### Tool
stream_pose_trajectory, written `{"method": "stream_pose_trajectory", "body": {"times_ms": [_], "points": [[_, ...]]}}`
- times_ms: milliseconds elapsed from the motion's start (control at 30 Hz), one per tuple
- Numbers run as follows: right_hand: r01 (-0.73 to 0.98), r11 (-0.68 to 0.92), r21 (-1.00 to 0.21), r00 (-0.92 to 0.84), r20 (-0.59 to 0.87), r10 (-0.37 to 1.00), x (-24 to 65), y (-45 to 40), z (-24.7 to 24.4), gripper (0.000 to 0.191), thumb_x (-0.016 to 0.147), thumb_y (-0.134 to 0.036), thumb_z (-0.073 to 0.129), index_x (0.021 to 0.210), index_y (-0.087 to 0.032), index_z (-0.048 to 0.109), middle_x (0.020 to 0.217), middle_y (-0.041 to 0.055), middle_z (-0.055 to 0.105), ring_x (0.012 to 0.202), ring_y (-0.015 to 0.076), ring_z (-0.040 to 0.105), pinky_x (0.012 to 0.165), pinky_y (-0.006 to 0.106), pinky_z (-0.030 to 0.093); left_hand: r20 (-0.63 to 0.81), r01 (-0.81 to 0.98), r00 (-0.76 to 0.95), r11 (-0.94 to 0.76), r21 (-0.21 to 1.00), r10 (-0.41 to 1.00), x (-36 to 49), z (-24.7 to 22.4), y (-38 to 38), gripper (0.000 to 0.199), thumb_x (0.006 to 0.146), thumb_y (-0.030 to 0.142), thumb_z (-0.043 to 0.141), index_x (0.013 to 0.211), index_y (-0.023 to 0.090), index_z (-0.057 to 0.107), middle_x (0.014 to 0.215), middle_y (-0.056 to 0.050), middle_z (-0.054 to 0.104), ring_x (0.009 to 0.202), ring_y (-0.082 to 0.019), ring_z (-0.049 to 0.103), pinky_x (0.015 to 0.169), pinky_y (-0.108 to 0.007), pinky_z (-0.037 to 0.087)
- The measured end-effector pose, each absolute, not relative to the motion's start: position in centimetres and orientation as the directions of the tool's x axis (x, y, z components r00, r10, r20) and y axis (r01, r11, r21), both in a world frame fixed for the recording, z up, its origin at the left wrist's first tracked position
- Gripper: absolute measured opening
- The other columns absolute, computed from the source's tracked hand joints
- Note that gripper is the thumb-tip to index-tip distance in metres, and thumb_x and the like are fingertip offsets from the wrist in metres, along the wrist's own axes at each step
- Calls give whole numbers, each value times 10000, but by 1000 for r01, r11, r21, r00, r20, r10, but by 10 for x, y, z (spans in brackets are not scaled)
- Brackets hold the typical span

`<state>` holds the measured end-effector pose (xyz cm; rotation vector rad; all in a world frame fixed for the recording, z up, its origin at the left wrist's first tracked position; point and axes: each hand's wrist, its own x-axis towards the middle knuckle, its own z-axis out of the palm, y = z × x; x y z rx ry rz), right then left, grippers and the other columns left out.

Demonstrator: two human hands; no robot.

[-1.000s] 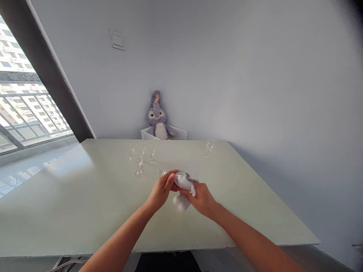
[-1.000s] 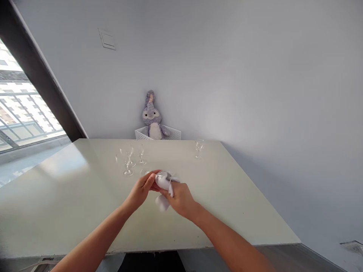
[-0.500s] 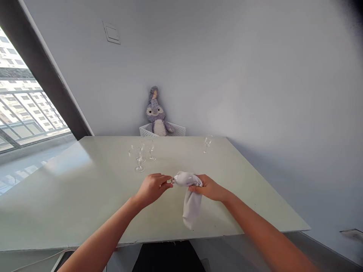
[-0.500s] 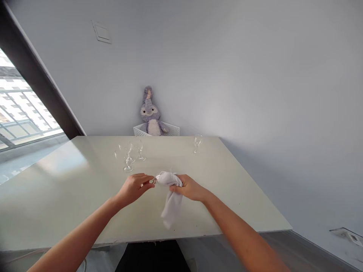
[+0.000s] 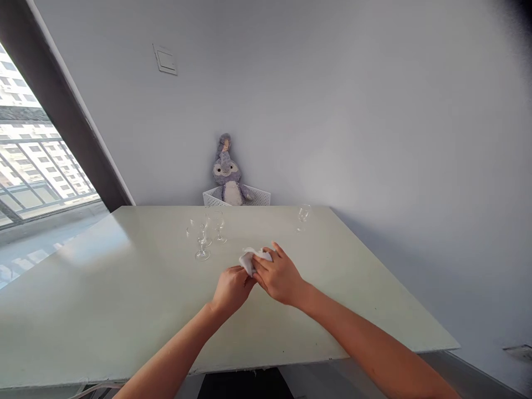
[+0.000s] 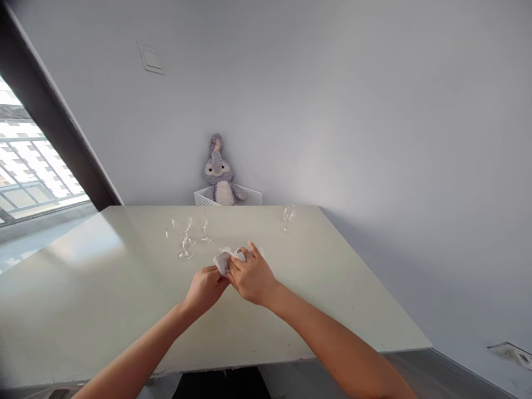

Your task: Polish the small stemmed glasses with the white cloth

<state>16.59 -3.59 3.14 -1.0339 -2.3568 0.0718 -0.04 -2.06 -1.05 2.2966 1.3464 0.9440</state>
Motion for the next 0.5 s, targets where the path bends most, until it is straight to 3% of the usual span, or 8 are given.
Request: {"method": "stream_pose_trajectory", "body": {"times_ms": [67,133,200,233,300,367,500], "points": [[701,574,-424,-430,390,814,168,-20,33,303,838,-343,433,716,-182,660,747,88,654,803,233,569,807,407,371,483,621,408,-623,475,775,0,-11,-23,233,785,323,494,620,199,603,522,-27,499,525,-134,407,542,-253,290],[611,384,-693,-328,220,919,176,-4,38,405,814,-417,438,526,-171,583,545,45,585,610,183,559,656,335,404,518,590,412,-653,476,750,-2,-11,-24,182,782,344,513,739,220,639,537,-28,518,555,-148,436,560,-256,313],[337,137,-931,-276,41,960,182,8,42,415,776,-460,461,492,-168,538,484,21,547,533,164,543,568,299,404,499,567,330,-591,575,801,-1,-12,-24,169,760,362,541,783,231,646,555,-16,534,561,-141,444,556,-247,325],[157,17,-987,-248,-22,968,182,13,44,390,758,-464,478,515,-166,542,491,19,553,520,163,542,548,293,407,460,546,271,-529,650,845,0,-13,-24,171,748,371,549,775,231,644,553,-3,530,549,-130,437,545,-239,326],[-185,-129,-974,-156,-100,983,178,18,41,330,731,-454,506,594,-161,569,546,35,588,526,170,548,538,300,423,328,466,168,-368,804,930,6,-16,-23,191,732,389,550,756,217,630,545,25,508,519,-104,415,513,-218,320],[-429,-140,-893,-61,-126,990,167,19,32,316,725,-462,511,668,-161,586,614,56,614,555,179,556,556,313,440,176,339,126,-209,917,976,14,-19,-22,211,723,392,541,757,195,608,539,41,481,498,-90,396,476,-204,305],[-603,-75,-794,66,-143,988,135,9,4,405,753,-561,445,796,-185,589,740,59,626,697,200,582,626,322,463,100,14,47,-101,995,994,31,-25,-15,185,701,356,559,738,174,555,600,28,499,541,-103,426,487,-219,336]]}}
